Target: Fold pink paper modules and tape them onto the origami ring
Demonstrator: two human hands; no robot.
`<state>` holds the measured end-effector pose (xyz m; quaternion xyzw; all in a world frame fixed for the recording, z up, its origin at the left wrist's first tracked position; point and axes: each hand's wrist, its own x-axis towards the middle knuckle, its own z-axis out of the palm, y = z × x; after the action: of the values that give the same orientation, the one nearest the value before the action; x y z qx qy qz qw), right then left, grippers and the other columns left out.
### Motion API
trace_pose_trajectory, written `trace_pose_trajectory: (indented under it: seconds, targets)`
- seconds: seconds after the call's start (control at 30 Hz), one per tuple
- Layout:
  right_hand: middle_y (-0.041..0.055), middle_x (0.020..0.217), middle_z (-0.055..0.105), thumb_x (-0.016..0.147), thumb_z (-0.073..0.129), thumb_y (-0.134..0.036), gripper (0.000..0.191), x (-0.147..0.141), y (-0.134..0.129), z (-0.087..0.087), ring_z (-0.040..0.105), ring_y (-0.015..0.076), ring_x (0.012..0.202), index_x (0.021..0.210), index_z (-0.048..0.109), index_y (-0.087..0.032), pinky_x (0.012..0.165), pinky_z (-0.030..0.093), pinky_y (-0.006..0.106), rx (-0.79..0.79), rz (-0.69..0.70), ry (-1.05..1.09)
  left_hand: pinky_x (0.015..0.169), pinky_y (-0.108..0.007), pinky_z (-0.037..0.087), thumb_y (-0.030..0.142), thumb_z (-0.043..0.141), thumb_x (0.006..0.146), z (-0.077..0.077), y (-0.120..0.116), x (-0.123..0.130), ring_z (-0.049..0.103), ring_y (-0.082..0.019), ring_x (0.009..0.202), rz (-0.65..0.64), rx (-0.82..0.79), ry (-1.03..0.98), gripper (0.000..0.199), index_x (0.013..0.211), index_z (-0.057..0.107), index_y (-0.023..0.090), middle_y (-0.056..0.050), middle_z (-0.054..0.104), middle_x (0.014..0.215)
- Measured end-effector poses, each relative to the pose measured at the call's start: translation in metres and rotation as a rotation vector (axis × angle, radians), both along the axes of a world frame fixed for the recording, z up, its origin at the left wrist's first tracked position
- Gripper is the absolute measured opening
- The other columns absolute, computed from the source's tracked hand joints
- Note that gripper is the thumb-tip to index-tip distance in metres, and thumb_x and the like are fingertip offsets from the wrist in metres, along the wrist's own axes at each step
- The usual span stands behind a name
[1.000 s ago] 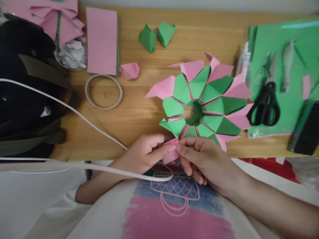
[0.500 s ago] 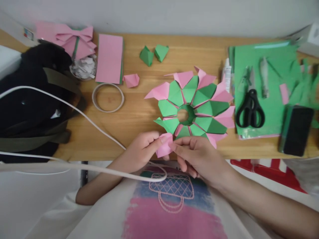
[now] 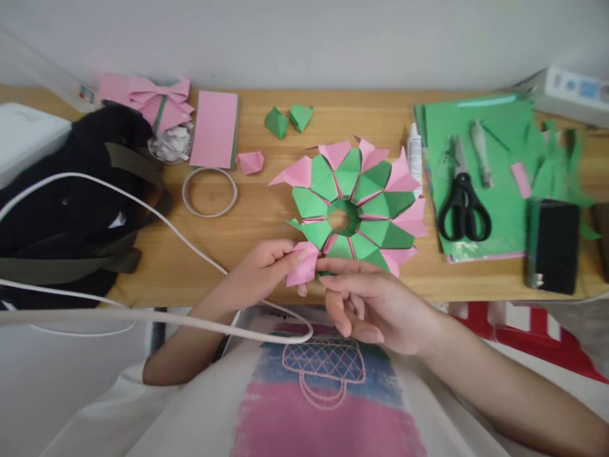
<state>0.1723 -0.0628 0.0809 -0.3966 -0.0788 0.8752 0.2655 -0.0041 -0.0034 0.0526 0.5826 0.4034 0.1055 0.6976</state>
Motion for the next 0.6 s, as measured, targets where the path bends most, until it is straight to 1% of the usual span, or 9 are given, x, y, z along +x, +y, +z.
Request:
trace_pose_trajectory:
  seconds: [0.1,0.17,0.27,0.33,0.4,0.5,0.57,0.6]
  targets:
    - [-0.0030,0.046,0.063,0.079,0.054,-0.026,0.034,0.001,-0.003,-0.005,0.032,0.0054,0.023,0.110,0.050,-0.015,0.024,0.020,0.013,0.026,-0.012,0.042,0.056,-0.017,0.046,0.035,0.050,0.093,0.000,0.002,-0.001,0.062,-0.010,0.059,-0.018,0.025,0.001,0.032,0.074,0.063,0.013,0.000,0.067,0.062]
    - [-0.0030,0.045,0.062,0.078,0.055,-0.027,0.039,0.001,-0.006,-0.007,0.033,0.0060,0.023,0.115,0.049,-0.014,0.024,0.020,0.013,0.044,-0.024,0.045,0.054,-0.017,0.045,0.035,0.050,0.093,0.002,0.003,0.000,0.061,-0.009,0.057,-0.045,0.049,0.003,0.032,0.074,0.064,0.013,0.001,0.066,0.060]
    - [-0.0027,0.045,0.062,0.078,0.054,-0.027,0.041,0.003,-0.010,-0.006,0.034,0.0063,0.023,0.116,0.051,-0.013,0.024,0.021,0.014,0.077,-0.051,0.047,0.053,-0.017,0.044,0.039,0.051,0.092,0.004,0.005,0.001,0.059,-0.009,0.055,-0.065,0.109,0.014,0.035,0.069,0.062,0.014,0.002,0.063,0.057]
    - [-0.0032,0.045,0.063,0.080,0.053,-0.027,0.039,0.007,-0.015,-0.004,0.034,0.0059,0.023,0.118,0.053,-0.015,0.024,0.021,0.014,0.113,-0.096,0.014,0.053,-0.017,0.045,0.041,0.052,0.091,0.006,0.007,0.002,0.059,-0.009,0.055,-0.075,0.142,0.033,0.038,0.065,0.061,0.015,0.002,0.062,0.056]
    - [-0.0043,0.046,0.062,0.083,0.053,-0.028,0.035,0.012,-0.021,-0.002,0.033,0.0052,0.023,0.117,0.055,-0.018,0.025,0.021,0.013,0.163,-0.159,-0.055,0.053,-0.018,0.045,0.043,0.051,0.090,0.006,0.009,0.003,0.059,-0.010,0.055,-0.085,0.155,0.061,0.039,0.064,0.061,0.015,0.001,0.062,0.056]
    - [-0.0062,0.045,0.060,0.084,0.054,-0.033,0.027,0.018,-0.033,-0.003,0.032,0.0042,0.023,0.108,0.060,-0.020,0.025,0.018,0.014,0.240,-0.212,-0.202,0.051,-0.018,0.044,0.045,0.052,0.088,0.004,0.012,0.002,0.057,-0.010,0.052,-0.059,0.158,0.094,0.038,0.066,0.061,0.015,0.002,0.061,0.054]
    - [-0.0072,0.046,0.058,0.085,0.056,-0.036,0.023,0.019,-0.041,-0.006,0.033,0.0042,0.025,0.100,0.062,-0.021,0.026,0.022,0.016,0.344,-0.212,-0.404,0.050,-0.018,0.044,0.045,0.055,0.087,0.001,0.014,0.001,0.056,-0.009,0.051,-0.019,0.149,0.090,0.036,0.069,0.061,0.015,0.003,0.059,0.054]
    - [-0.0072,0.048,0.058,0.085,0.058,-0.037,0.021,0.018,-0.045,-0.007,0.036,0.0045,0.028,0.098,0.062,-0.021,0.029,0.026,0.017,0.443,-0.220,-0.565,0.049,-0.017,0.043,0.045,0.056,0.086,0.000,0.014,0.001,0.055,-0.009,0.050,0.003,0.140,0.082,0.034,0.071,0.062,0.015,0.003,0.058,0.054]
